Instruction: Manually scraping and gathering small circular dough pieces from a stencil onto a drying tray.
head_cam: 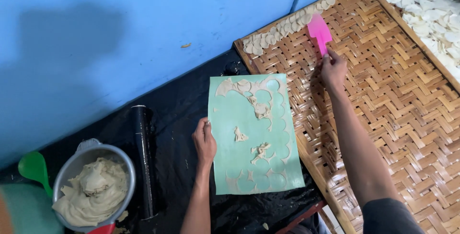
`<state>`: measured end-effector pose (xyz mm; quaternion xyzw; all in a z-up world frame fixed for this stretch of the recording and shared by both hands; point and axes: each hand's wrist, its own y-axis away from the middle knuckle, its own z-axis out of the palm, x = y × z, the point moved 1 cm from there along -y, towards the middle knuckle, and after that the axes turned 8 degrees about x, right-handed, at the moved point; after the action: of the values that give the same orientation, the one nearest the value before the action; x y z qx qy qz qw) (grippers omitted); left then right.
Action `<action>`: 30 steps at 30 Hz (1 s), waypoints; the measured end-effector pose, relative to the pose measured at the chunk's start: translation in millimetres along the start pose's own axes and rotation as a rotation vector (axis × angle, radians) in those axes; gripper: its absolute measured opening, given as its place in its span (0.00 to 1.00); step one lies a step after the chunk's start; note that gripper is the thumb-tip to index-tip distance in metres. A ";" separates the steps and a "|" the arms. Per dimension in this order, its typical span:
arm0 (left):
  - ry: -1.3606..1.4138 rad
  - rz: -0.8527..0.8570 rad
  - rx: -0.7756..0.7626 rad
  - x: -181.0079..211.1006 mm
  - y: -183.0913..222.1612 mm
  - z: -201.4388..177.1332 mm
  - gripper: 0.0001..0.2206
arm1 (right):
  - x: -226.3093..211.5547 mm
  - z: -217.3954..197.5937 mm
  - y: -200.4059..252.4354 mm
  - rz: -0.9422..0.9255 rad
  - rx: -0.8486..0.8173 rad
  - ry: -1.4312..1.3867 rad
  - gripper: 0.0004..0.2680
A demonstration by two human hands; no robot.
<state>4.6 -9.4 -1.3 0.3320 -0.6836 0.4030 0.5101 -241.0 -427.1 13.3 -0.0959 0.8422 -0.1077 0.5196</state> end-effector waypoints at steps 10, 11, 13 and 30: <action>-0.016 -0.029 -0.022 -1.1 0.6 -0.8 0.12 | -64.4 -27.7 34.0 -0.284 0.078 0.583 0.17; -0.019 -0.051 -0.018 -1.5 0.3 -0.6 0.13 | -57.1 -31.4 37.4 -0.323 0.093 0.555 0.18; -0.022 -0.080 -0.008 -0.6 0.5 -1.2 0.13 | -51.4 -40.8 57.6 -0.365 0.102 0.529 0.19; 0.025 0.049 0.003 1.1 2.0 -2.1 0.11 | -132.0 -77.8 268.7 -0.341 -0.291 0.220 0.16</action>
<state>3.4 -6.7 -0.3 0.3107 -0.6844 0.4207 0.5081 -265.7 -127.1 84.6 -0.2980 0.8719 -0.0809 0.3800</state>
